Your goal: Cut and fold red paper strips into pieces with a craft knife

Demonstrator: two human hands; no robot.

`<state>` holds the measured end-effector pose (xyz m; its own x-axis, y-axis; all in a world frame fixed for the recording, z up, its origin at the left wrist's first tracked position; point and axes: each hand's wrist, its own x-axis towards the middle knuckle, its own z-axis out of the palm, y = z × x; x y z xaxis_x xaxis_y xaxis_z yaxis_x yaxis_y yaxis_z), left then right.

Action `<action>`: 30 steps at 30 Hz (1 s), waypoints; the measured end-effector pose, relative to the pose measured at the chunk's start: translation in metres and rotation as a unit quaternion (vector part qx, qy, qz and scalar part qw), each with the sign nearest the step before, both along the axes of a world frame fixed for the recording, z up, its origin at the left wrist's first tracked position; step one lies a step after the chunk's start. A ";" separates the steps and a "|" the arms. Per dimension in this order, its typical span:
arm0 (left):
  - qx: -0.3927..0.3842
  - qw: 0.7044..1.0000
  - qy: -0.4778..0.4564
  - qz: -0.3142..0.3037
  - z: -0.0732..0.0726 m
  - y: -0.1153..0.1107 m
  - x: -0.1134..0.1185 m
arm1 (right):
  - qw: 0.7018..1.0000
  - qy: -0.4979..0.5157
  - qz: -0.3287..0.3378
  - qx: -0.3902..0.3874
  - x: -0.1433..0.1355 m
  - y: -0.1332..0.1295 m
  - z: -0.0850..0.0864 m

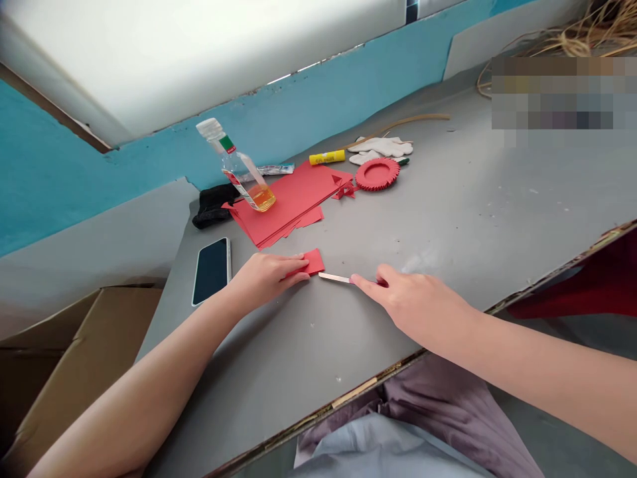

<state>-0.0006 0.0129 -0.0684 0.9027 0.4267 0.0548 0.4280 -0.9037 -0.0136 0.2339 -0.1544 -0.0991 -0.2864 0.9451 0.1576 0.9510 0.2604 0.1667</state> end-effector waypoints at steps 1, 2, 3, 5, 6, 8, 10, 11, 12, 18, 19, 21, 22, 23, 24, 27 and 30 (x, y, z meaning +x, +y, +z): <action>0.004 1.000 0.007 0.001 0.001 -0.001 0.000 | 1.000 -0.001 -0.001 0.000 0.000 -0.001 0.000; 0.009 1.000 0.014 0.004 0.001 -0.001 0.001 | 1.000 -0.001 -0.002 -0.001 0.001 -0.001 0.000; 0.012 1.000 0.019 0.008 0.001 -0.002 0.001 | 1.000 -0.002 -0.003 -0.001 0.001 -0.002 0.001; 0.015 1.000 0.020 0.014 0.002 -0.002 0.002 | 1.000 -0.005 -0.005 -0.004 0.002 -0.002 0.001; 0.016 1.000 0.018 0.014 0.002 -0.003 0.002 | 1.000 -0.007 -0.006 -0.004 0.002 -0.003 0.001; 0.018 1.000 0.015 0.010 0.001 -0.003 0.002 | 1.000 -0.012 -0.009 -0.003 0.003 -0.003 0.001; 0.022 1.000 0.013 0.006 0.001 -0.002 0.002 | 1.000 -0.016 -0.011 -0.005 0.003 -0.003 0.001; 0.023 1.000 0.011 0.005 0.001 -0.002 0.002 | 1.000 -0.018 -0.011 -0.007 0.004 -0.003 0.001; 0.023 1.000 0.009 0.005 0.000 -0.002 0.002 | 1.000 -0.020 -0.011 -0.009 0.004 -0.004 0.001; 0.015 1.000 -0.001 0.005 -0.001 -0.001 0.001 | 1.000 -0.027 -0.006 0.006 0.004 -0.005 0.001; 0.015 1.000 -0.003 0.006 -0.001 -0.001 0.001 | 1.000 -0.026 -0.005 0.006 0.004 -0.005 0.001; 0.017 1.000 -0.006 0.008 -0.001 0.000 0.002 | 1.000 -0.026 -0.005 -0.001 0.003 -0.005 0.001; 0.019 1.000 -0.006 0.008 -0.002 0.000 0.002 | 1.000 -0.026 -0.006 -0.004 0.003 -0.005 0.001; 0.020 1.000 -0.005 0.008 -0.002 0.000 0.002 | 1.000 -0.026 -0.008 -0.007 0.002 -0.005 0.001; 0.021 1.000 -0.004 0.008 -0.002 0.000 0.002 | 1.000 -0.026 -0.011 -0.009 0.002 -0.005 0.002; 0.021 1.000 -0.003 0.011 -0.002 0.000 0.002 | 0.999 -0.024 -0.018 -0.012 0.000 -0.004 0.002; 0.018 1.000 -0.004 0.015 -0.001 -0.001 0.002 | 0.999 -0.029 -0.022 -0.016 -0.002 -0.003 0.001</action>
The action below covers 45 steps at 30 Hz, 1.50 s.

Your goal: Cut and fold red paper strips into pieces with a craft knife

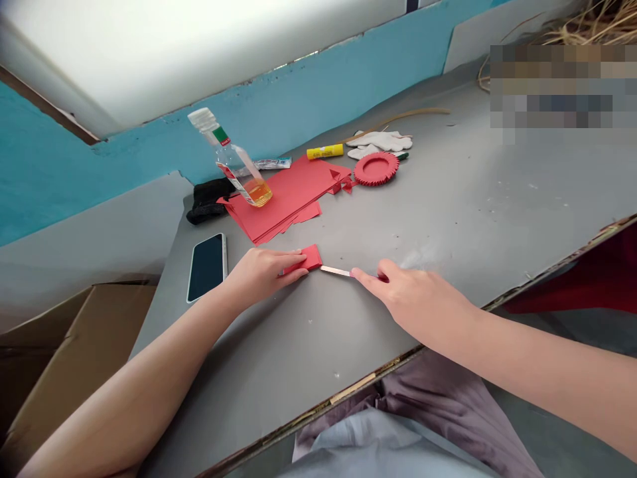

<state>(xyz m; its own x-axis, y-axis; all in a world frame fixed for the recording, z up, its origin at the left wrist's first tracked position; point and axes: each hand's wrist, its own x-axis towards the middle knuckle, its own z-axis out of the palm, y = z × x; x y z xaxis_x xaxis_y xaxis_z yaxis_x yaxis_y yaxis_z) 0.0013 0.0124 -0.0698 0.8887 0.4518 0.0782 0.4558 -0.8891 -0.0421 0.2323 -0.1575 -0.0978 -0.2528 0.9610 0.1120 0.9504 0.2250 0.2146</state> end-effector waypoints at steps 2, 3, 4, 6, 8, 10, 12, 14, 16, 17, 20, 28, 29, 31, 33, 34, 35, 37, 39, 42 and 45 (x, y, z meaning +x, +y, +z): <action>0.002 1.000 0.002 -0.002 0.001 -0.001 0.000 | 1.000 -0.008 -0.003 0.000 -0.002 0.000 0.000; 0.006 1.000 0.005 -0.003 0.001 -0.002 0.001 | 1.000 -0.015 -0.008 0.001 -0.004 0.000 0.001; 0.013 1.000 0.010 -0.005 0.001 -0.004 0.002 | 1.000 -0.022 -0.013 0.001 -0.006 0.001 0.002; 0.038 0.999 0.033 -0.004 0.001 -0.008 0.004 | 0.999 -0.039 -0.029 -0.002 -0.010 0.002 0.005; 0.067 0.996 0.061 0.002 -0.001 -0.011 0.006 | 0.998 -0.056 -0.038 -0.011 -0.015 0.003 0.007; 0.092 0.993 0.070 0.001 -0.004 -0.013 0.008 | 0.997 -0.071 -0.041 -0.016 -0.019 0.004 0.010; 0.104 0.994 0.043 -0.016 -0.009 -0.012 0.008 | 0.996 -0.079 -0.039 -0.010 -0.022 0.005 0.011; 0.096 0.995 0.004 -0.034 -0.014 -0.010 0.008 | 0.996 -0.083 -0.037 0.004 -0.025 0.006 0.012; 0.077 0.996 -0.020 -0.037 -0.018 -0.008 0.007 | 0.996 -0.086 -0.030 0.017 -0.027 0.007 0.013; 0.069 0.997 -0.024 -0.035 -0.019 -0.008 0.007 | 0.996 -0.087 -0.027 0.021 -0.027 0.007 0.013; 0.062 0.997 -0.025 -0.040 -0.020 -0.008 0.006 | 0.995 -0.091 -0.016 0.021 -0.030 0.009 0.014; 0.054 0.998 -0.014 -0.034 -0.018 -0.011 0.005 | 0.994 -0.109 -0.012 0.015 -0.033 0.016 0.013; 0.052 0.998 -0.015 -0.032 -0.019 -0.011 0.005 | 0.994 -0.108 -0.011 0.010 -0.033 0.017 0.013; 0.050 0.998 -0.020 -0.031 -0.019 -0.012 0.005 | 0.995 -0.104 -0.012 0.000 -0.034 0.019 0.015; 0.048 0.998 -0.026 -0.030 -0.019 -0.012 0.005 | 0.995 -0.099 -0.016 -0.006 -0.035 0.020 0.016; 0.049 0.998 -0.028 -0.029 -0.019 -0.012 0.005 | 0.995 -0.096 -0.017 -0.009 -0.036 0.021 0.017; 0.052 0.998 -0.030 -0.028 -0.019 -0.012 0.005 | 0.995 -0.094 -0.018 -0.012 -0.037 0.021 0.017; 0.058 0.997 -0.033 -0.026 -0.020 -0.012 0.004 | 0.995 -0.094 -0.019 -0.018 -0.038 0.022 0.017; 0.062 0.997 -0.038 -0.028 -0.020 -0.012 0.004 | 0.995 -0.097 -0.019 -0.022 -0.039 0.025 0.016; 0.065 0.997 -0.042 -0.032 -0.021 -0.011 0.004 | 0.995 -0.095 -0.017 -0.032 -0.042 0.031 0.014; 0.066 0.996 -0.051 -0.032 -0.021 -0.012 0.005 | 0.995 -0.084 -0.012 -0.050 -0.046 0.043 0.013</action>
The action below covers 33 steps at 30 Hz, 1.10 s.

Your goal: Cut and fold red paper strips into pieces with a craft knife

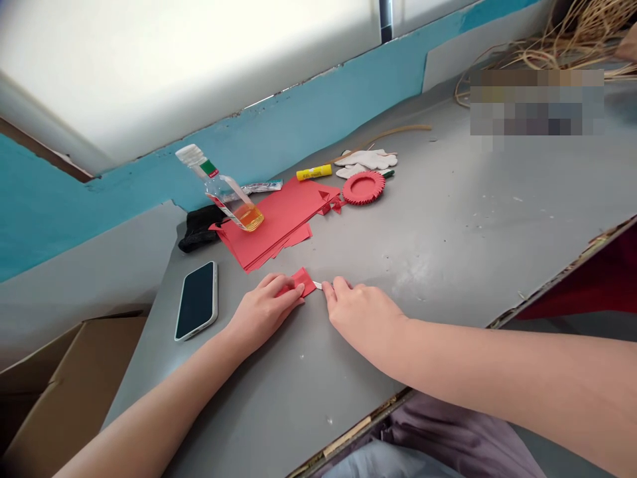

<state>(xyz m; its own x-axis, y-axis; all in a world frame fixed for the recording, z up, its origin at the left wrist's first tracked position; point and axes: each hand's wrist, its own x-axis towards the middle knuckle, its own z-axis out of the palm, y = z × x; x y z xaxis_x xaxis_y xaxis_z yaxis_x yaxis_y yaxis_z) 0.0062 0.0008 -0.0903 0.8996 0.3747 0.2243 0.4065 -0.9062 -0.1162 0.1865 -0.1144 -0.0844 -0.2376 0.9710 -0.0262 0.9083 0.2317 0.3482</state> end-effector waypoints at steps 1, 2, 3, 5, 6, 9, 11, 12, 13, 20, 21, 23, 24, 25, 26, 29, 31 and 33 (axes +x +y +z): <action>0.000 1.000 -0.006 -0.003 0.000 0.000 0.000 | 1.000 0.004 0.002 -0.007 -0.001 0.004 0.000; -0.001 1.000 -0.014 -0.007 0.001 0.000 0.000 | 1.000 0.007 0.003 -0.013 -0.002 0.009 0.001; -0.001 1.000 -0.021 -0.013 0.001 0.000 0.000 | 1.000 0.010 0.004 -0.020 -0.003 0.013 0.001; -0.004 0.999 -0.033 -0.026 0.001 0.000 0.000 | 0.999 0.018 0.005 -0.027 -0.003 0.020 0.001; -0.008 0.999 -0.037 -0.032 0.000 0.000 -0.001 | 0.999 0.024 0.005 -0.029 -0.003 0.023 0.001; -0.023 0.998 -0.041 -0.040 -0.001 0.001 -0.001 | 0.998 0.048 -0.002 -0.033 -0.003 0.032 0.000; -0.032 0.998 -0.040 -0.037 -0.002 0.001 0.000 | 0.997 0.065 -0.012 -0.037 -0.003 0.038 -0.001; -0.038 0.998 -0.038 -0.033 -0.002 0.002 0.000 | 0.997 0.071 -0.015 -0.038 -0.003 0.042 -0.001; -0.045 0.998 -0.035 -0.028 -0.002 0.002 0.000 | 0.996 0.076 -0.018 -0.038 -0.003 0.045 0.000; -0.184 0.982 -0.029 0.020 0.007 0.009 -0.006 | 0.996 0.080 -0.023 -0.024 0.030 0.045 0.010; -0.218 0.975 -0.030 0.035 0.010 0.011 -0.007 | 0.996 0.080 -0.036 -0.018 0.041 0.042 0.011; -0.283 0.957 -0.037 0.061 0.015 0.014 -0.008 | 0.994 0.078 -0.069 -0.013 0.064 0.036 0.009; -0.312 0.947 -0.044 0.067 0.017 0.016 -0.009 | 0.993 0.077 -0.090 -0.013 0.076 0.033 0.008; -0.339 0.937 -0.052 0.068 0.019 0.017 -0.009 | 0.992 0.078 -0.099 -0.009 0.089 0.030 0.005; -0.364 0.927 -0.061 0.064 0.020 0.018 -0.009 | 0.991 0.080 -0.108 -0.005 0.100 0.028 0.003; -0.426 0.899 -0.090 0.054 0.017 0.020 -0.011 | 0.988 0.101 -0.118 0.020 0.130 0.023 -0.007; -0.459 0.880 -0.111 0.048 0.014 0.021 -0.012 | 0.986 0.106 -0.116 0.055 0.144 0.023 -0.014; -0.479 0.867 -0.132 0.041 0.011 0.022 -0.012 | 0.984 0.105 -0.118 0.083 0.154 0.024 -0.020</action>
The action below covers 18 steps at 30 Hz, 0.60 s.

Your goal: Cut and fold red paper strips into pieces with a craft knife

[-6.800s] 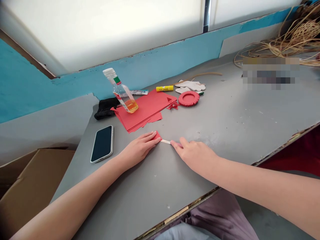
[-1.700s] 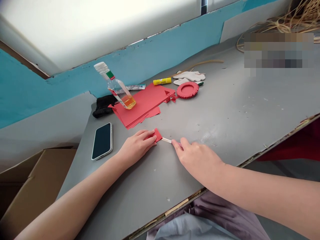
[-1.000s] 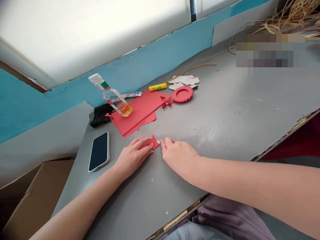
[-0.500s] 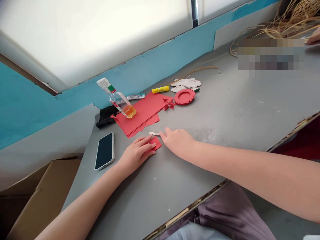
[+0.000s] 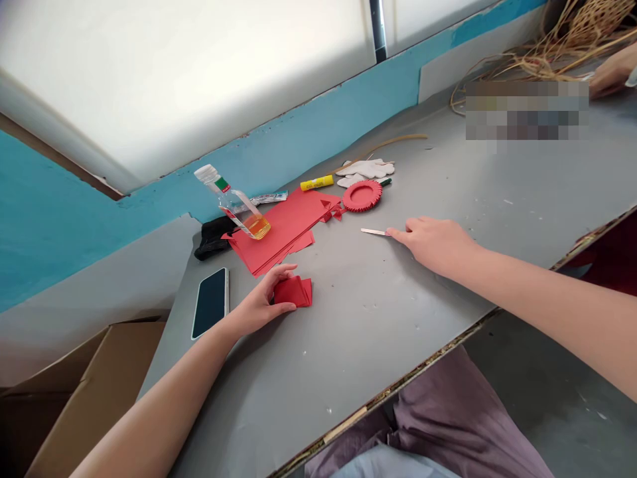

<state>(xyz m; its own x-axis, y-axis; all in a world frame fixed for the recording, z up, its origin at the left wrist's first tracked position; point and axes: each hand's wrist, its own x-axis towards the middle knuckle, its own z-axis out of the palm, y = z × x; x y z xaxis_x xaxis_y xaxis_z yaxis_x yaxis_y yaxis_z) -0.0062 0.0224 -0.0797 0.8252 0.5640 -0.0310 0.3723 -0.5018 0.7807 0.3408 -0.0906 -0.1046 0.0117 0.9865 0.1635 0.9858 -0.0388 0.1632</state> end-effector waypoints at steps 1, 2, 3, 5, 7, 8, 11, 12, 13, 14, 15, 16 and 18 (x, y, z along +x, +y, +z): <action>-0.005 1.000 -0.009 0.001 -0.001 0.000 0.000 | 1.000 0.000 -0.005 0.008 0.004 0.001 -0.003; -0.007 1.000 -0.015 0.002 -0.002 0.000 0.000 | 1.000 0.002 -0.010 0.012 0.008 0.003 -0.005; -0.005 1.000 -0.017 0.003 -0.002 -0.001 0.000 | 1.000 0.005 -0.015 0.015 0.012 0.004 -0.007; 0.009 1.000 -0.018 0.003 -0.002 -0.002 0.000 | 1.000 0.012 -0.022 0.017 0.017 0.007 -0.009; 0.035 0.999 -0.023 0.004 -0.002 -0.003 0.000 | 0.999 0.010 -0.028 0.017 0.019 0.007 -0.007; 0.051 0.998 -0.027 0.004 -0.003 -0.004 0.000 | 0.999 0.018 -0.031 0.021 0.017 0.006 -0.003; 0.113 0.993 -0.039 0.007 -0.005 -0.005 0.001 | 0.991 0.122 -0.040 0.045 -0.005 0.006 0.013; 0.137 0.990 -0.044 0.008 -0.006 -0.005 0.001 | 0.985 0.163 -0.032 0.046 -0.018 0.007 0.018; 0.161 0.986 -0.049 0.010 -0.008 -0.005 0.002 | 0.982 0.186 -0.018 0.039 -0.033 0.010 0.024; 0.185 0.981 -0.052 0.011 -0.009 -0.006 0.003 | 0.976 0.215 0.011 0.017 -0.050 0.014 0.028; 0.209 0.976 -0.053 0.012 -0.011 -0.006 0.004 | 0.969 0.244 0.044 -0.015 -0.068 0.019 0.031; 0.234 0.971 -0.054 0.013 -0.013 -0.007 0.004 | 0.960 0.268 0.072 -0.042 -0.086 0.026 0.032; 0.293 0.954 -0.057 0.019 -0.018 -0.008 0.006 | 0.912 0.378 0.113 -0.115 -0.117 0.039 0.031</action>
